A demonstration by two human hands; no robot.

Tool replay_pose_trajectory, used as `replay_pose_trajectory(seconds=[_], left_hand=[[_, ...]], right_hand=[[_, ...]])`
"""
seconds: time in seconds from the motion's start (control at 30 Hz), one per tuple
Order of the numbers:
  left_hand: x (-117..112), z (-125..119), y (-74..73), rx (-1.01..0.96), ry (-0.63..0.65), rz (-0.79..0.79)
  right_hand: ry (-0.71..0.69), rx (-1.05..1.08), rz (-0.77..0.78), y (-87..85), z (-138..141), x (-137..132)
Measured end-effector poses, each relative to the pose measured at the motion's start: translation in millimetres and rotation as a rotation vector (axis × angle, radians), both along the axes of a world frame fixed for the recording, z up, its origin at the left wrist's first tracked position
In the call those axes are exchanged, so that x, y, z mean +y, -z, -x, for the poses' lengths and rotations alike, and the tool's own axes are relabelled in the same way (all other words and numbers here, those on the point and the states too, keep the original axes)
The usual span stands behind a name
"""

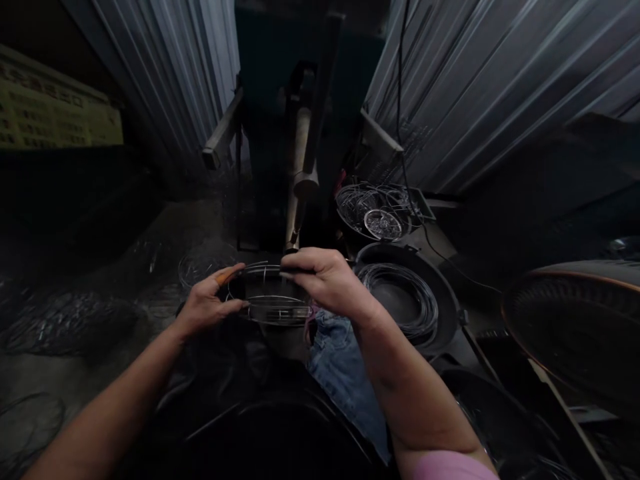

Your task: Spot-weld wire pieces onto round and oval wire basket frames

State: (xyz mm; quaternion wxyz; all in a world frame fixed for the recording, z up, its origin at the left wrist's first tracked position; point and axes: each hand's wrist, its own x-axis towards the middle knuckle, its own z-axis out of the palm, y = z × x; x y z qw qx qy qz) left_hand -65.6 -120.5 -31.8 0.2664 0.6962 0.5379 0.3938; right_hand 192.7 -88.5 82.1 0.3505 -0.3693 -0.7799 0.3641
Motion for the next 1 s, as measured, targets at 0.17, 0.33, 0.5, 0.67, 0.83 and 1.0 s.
replay_pose_trajectory(seconds=[0.17, 0.33, 0.5, 0.67, 0.83, 1.0], left_hand=[[29.6, -8.8, -17.0, 0.213, 0.056, -0.325], [45.7, -26.8, 7.5, 0.322, 0.075, -0.496], [56.8, -35.8, 13.5, 0.351, 0.084, -0.514], [67.6, -37.2, 12.0, 0.307, 0.065, -0.502], [78.8, -37.9, 14.9, 0.241, 0.058, -0.426], [89.5, -39.9, 15.9, 0.211, 0.041, -0.444]], right_hand=[[0.085, -0.001, 0.003, 29.0, -9.8, 16.3], [0.400, 0.176, -0.049, 78.2, -18.3, 37.5], [0.520, 0.317, -0.074, 96.6, -20.0, 46.3], [0.592, 0.413, -0.086, 102.8, -15.9, 51.8], [0.600, 0.397, -0.106, 107.1, -15.8, 61.5], [0.587, 0.389, -0.168, 108.9, -15.6, 72.7]])
